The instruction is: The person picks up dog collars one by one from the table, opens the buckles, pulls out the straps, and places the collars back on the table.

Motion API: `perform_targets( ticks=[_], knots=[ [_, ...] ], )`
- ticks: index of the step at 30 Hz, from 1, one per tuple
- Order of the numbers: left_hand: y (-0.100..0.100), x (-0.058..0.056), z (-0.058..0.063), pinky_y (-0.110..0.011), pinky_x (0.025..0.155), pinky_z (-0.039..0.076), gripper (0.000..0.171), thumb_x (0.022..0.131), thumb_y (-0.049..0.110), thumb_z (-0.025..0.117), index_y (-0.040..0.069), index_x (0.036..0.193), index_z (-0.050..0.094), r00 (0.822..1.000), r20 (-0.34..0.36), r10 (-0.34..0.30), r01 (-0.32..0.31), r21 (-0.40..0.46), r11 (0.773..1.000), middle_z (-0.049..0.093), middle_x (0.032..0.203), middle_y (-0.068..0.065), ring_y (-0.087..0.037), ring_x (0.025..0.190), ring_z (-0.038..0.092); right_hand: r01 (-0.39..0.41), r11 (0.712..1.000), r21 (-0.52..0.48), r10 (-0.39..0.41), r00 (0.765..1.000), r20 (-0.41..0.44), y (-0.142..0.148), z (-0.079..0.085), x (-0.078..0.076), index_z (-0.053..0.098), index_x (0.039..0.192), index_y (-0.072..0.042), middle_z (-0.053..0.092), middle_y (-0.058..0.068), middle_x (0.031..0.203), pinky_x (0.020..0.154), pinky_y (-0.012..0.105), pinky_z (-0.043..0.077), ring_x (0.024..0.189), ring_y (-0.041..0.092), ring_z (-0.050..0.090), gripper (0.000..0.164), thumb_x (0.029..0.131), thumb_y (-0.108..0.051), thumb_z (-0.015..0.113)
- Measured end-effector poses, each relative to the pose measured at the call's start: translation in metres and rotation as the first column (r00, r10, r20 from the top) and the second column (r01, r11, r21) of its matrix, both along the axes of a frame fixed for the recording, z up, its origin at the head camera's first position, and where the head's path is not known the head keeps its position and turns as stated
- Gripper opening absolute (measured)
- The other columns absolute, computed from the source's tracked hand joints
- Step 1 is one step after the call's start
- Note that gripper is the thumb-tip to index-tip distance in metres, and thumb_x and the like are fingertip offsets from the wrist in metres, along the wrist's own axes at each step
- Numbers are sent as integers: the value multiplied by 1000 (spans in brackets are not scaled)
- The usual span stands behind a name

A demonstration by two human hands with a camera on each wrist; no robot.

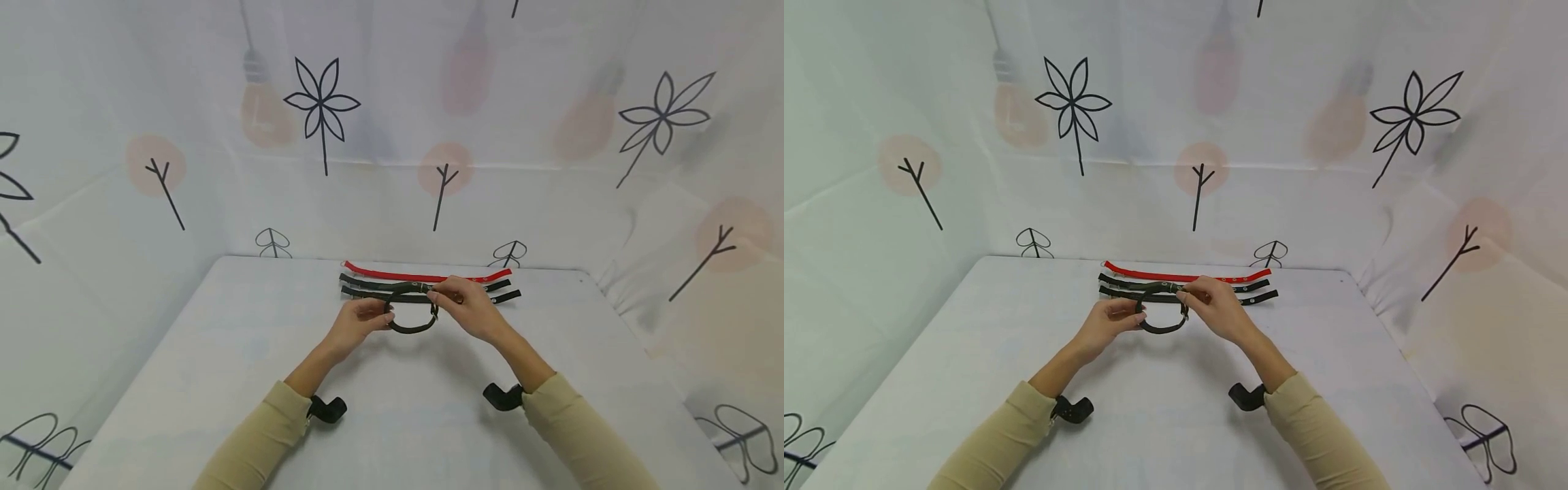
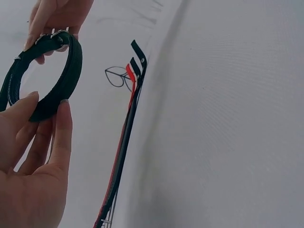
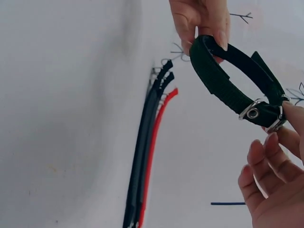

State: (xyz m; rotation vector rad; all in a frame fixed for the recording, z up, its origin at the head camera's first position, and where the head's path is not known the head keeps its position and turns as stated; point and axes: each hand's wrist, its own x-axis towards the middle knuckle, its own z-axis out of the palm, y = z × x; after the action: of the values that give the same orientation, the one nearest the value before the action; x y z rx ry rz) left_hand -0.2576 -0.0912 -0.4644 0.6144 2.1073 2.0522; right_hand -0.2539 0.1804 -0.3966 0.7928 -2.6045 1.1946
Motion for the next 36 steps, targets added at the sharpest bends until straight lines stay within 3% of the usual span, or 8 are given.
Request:
perform_targets(
  ticks=[5,11,14,18,24,27,31,36],
  knots=[
    [0,3,3,-39,92,57,29,97,12,73,0,123,69,1000,-11,-20,19,-39,999,68,116,-20,-24,105,69,-28,999,-38,28,1000,-6,0,1,0,77,110,-9,68,-2,91,65,30,49,78,20,58,17,100,-21,69],
    [3,4,5,-42,100,52,30,97,23,74,8,123,70,998,-46,-39,32,-136,990,69,122,-11,-22,116,67,-65,997,-31,66,997,27,-3,4,2,77,105,-15,61,-2,85,62,30,43,75,21,53,13,100,-24,69],
    [6,5,7,-46,100,51,34,99,27,72,9,127,67,996,-60,-71,61,-152,986,70,121,-10,-23,112,68,-85,996,-28,86,996,36,-5,4,3,77,106,-15,60,-2,86,64,30,44,77,21,53,14,100,-24,69],
    [10,5,11,-53,96,52,38,99,28,71,10,132,65,993,-84,-85,73,-133,988,70,116,-11,-33,104,68,-96,995,-21,97,995,35,-7,4,4,77,108,-15,62,-3,89,66,29,46,80,21,54,14,100,-23,69],
    [13,5,11,-50,90,56,37,101,19,68,8,135,62,993,-63,-98,95,-54,994,67,121,-17,-49,106,62,-129,992,-1,129,991,23,-10,4,6,77,111,-15,65,-5,91,65,32,47,80,18,55,16,101,-22,68],
    [14,6,12,-56,90,54,33,101,20,69,7,131,63,995,-42,-93,92,-38,995,65,114,-23,-44,98,63,-142,990,16,142,990,18,-12,3,7,77,109,-16,66,-7,91,67,33,47,81,17,54,14,101,-22,68],
    [16,8,16,-59,88,49,27,100,23,69,8,122,67,997,-27,-77,77,-17,997,64,96,-20,-29,84,62,-153,988,34,152,988,33,-14,1,6,77,105,-20,65,-8,88,69,34,47,81,16,54,10,101,-23,69],
    [19,9,19,-41,73,45,24,99,23,71,10,119,71,998,-14,-59,59,26,998,59,83,-5,-18,72,55,-184,982,42,181,981,71,-17,2,9,78,108,-18,65,-8,87,74,36,47,84,16,56,13,101,-23,68]
  ],
)
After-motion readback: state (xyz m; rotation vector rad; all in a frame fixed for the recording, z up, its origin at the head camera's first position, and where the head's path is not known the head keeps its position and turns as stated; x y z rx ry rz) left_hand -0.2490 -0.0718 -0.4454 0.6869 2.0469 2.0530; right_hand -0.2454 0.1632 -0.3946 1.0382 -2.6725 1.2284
